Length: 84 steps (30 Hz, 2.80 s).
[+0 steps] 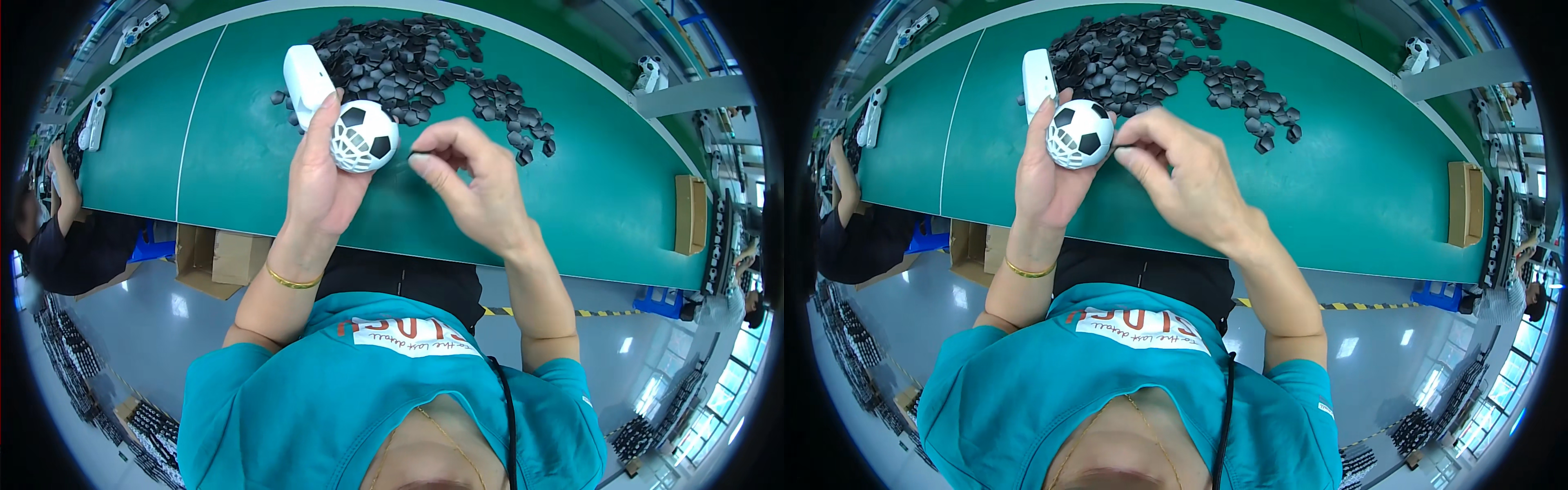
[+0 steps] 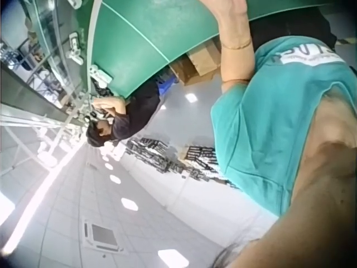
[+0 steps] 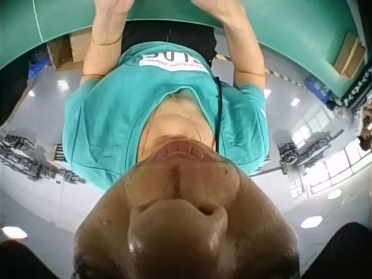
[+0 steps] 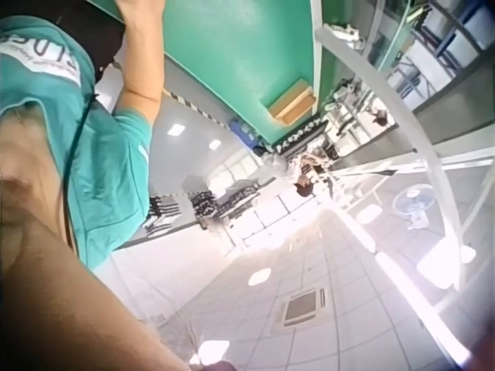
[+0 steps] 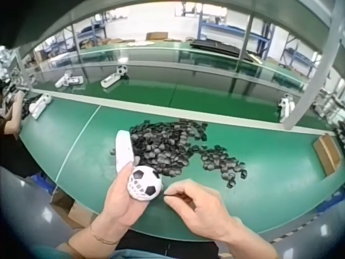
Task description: Assemble a toy ball by inserting black components into a white sphere cage.
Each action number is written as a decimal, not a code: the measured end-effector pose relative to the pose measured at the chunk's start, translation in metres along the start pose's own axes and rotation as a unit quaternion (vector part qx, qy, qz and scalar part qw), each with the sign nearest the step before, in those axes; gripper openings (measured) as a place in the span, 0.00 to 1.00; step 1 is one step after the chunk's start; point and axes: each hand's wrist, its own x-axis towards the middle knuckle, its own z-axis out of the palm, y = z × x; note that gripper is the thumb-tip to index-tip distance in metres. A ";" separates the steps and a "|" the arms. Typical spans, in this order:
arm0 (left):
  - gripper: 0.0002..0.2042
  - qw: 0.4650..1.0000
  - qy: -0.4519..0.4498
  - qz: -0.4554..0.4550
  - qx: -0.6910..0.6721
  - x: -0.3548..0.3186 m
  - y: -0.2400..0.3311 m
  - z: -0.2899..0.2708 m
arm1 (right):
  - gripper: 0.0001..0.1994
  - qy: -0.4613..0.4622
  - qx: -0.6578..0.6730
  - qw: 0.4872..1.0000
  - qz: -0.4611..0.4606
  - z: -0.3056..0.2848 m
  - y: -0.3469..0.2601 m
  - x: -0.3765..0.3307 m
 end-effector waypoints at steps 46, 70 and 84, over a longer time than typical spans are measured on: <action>0.22 0.982 -0.133 -0.097 0.088 -0.044 0.033 0.031 | 0.37 -0.018 0.068 0.987 -0.145 0.004 0.005 0.008; 0.39 0.843 -0.186 0.021 0.504 -0.011 0.028 0.027 | 0.07 0.159 -0.366 0.917 0.016 -0.079 0.071 -0.022; 0.39 0.908 -0.146 0.001 0.393 -0.003 0.020 0.022 | 0.07 0.120 -0.059 0.979 0.154 -0.041 0.016 -0.005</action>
